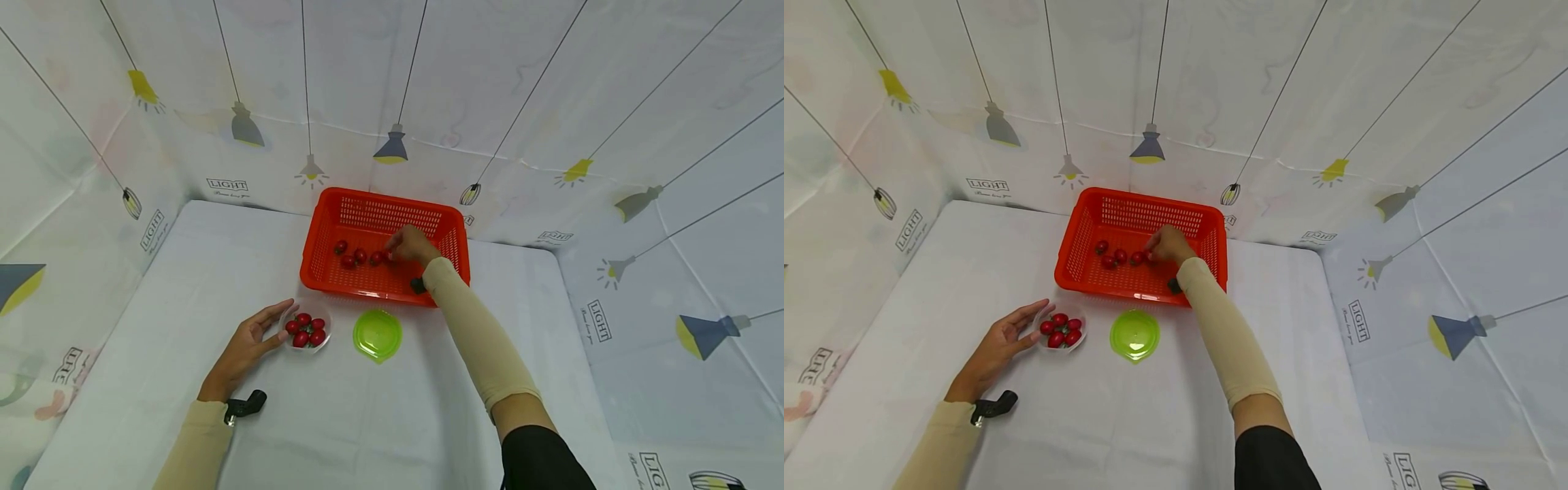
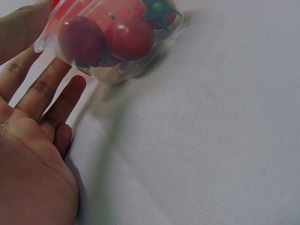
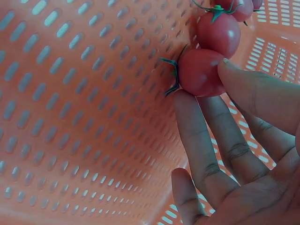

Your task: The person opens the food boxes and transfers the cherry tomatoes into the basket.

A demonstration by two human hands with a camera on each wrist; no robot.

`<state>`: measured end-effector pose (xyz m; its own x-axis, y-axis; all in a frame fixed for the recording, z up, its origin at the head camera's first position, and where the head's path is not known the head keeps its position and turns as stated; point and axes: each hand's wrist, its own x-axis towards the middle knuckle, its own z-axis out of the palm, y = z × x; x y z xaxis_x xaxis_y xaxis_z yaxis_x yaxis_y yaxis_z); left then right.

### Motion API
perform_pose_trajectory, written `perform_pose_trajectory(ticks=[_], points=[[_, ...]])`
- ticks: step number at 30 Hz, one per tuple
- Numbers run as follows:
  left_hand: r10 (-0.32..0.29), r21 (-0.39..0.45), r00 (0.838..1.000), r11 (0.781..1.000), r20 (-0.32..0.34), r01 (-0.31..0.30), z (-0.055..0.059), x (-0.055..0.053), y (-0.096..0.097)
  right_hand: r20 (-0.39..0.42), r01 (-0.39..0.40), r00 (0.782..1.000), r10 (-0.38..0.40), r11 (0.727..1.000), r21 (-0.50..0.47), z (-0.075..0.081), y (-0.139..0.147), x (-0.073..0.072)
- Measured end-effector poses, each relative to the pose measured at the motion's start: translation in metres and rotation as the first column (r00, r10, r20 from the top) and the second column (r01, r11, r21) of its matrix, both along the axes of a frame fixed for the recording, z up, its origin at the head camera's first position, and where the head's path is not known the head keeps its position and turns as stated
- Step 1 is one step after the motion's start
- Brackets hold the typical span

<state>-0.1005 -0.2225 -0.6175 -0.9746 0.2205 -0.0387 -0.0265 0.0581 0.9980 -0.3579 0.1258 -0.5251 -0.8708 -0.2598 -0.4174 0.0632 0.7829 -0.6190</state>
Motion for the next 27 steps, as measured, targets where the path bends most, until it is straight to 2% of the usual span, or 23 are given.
perform_pose_trajectory(ticks=[6, 11, 16, 22, 27], points=[[0.003, 0.012, 1.0, 1.0, 0.007, -0.003, 0.0, 0.0, 0.001, -0.017, -0.009, 1.0, 0.009, 1.0, 0.018, 0.004, -0.002, 0.002], [-0.01, 0.016, 1.0, 1.0, 0.001, 0.01, -0.001, 0.001, 0.0, -0.063, -0.012, 0.998, 0.015, 0.999, 0.048, 0.013, -0.001, 0.003], [-0.009, 0.011, 1.0, 1.0, -0.005, 0.009, 0.001, 0.001, 0.0, -0.141, -0.006, 0.99, 0.005, 1.0, -0.012, 0.03, 0.0, 0.01], [0.003, 0.015, 1.0, 1.0, 0.014, -0.003, 0.001, 0.0, 0.0, -0.268, -0.017, 0.963, -0.007, 0.996, -0.085, 0.055, -0.004, 0.032], [0.005, 0.01, 1.0, 1.0, 0.007, -0.005, -0.002, -0.001, 0.001, -0.338, -0.035, 0.941, -0.02, 0.987, -0.156, 0.075, -0.013, 0.063]])
